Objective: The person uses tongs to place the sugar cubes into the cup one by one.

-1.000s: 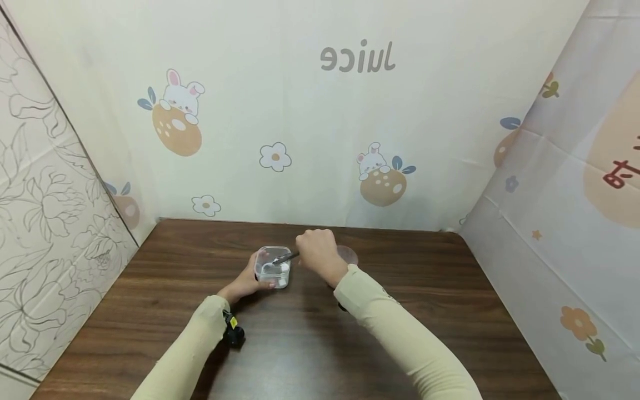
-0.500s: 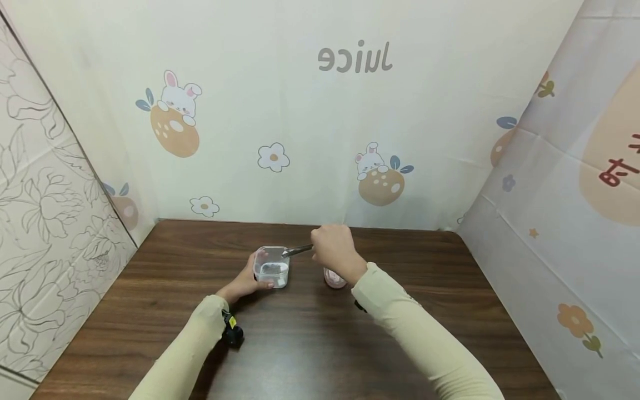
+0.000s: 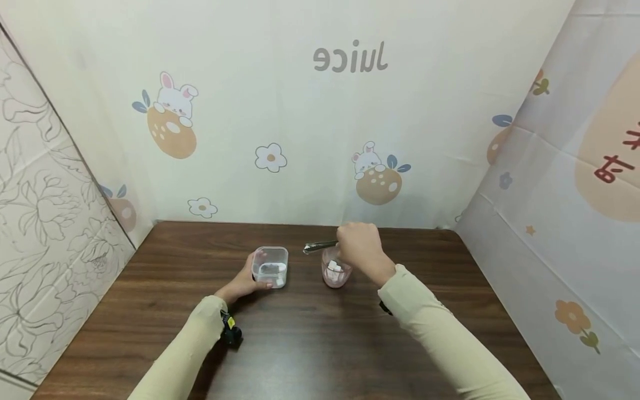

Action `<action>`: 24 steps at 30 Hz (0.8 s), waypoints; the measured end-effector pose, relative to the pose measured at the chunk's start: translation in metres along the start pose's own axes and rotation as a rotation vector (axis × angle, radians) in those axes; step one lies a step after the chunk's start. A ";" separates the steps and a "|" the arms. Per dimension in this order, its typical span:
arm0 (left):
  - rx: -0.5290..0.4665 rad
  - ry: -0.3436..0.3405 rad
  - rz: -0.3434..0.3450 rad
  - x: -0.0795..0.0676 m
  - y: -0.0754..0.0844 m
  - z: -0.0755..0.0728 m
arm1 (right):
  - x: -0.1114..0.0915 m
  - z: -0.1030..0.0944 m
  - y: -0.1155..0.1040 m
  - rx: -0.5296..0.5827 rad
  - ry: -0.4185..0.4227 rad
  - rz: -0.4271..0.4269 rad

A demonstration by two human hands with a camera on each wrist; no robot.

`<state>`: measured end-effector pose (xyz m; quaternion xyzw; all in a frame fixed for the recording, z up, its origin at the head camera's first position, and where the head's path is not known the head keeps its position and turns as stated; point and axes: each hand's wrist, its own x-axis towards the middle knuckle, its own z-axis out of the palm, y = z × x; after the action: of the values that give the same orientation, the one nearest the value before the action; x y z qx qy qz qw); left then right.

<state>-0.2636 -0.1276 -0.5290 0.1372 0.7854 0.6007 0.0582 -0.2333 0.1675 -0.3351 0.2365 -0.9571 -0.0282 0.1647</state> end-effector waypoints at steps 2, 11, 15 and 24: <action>0.003 0.004 -0.008 0.000 -0.002 0.001 | -0.003 -0.001 0.005 0.007 -0.006 0.013; -0.061 -0.008 0.009 -0.005 0.005 -0.001 | -0.019 -0.001 0.025 0.014 -0.038 0.076; -0.082 -0.020 0.008 -0.012 0.020 -0.002 | -0.026 -0.001 0.032 0.016 -0.059 0.101; -0.066 -0.009 -0.014 -0.006 0.003 0.002 | -0.040 0.004 0.043 -0.004 -0.073 0.103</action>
<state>-0.2571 -0.1270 -0.5274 0.1325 0.7660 0.6251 0.0707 -0.2203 0.2238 -0.3449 0.1856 -0.9733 -0.0300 0.1316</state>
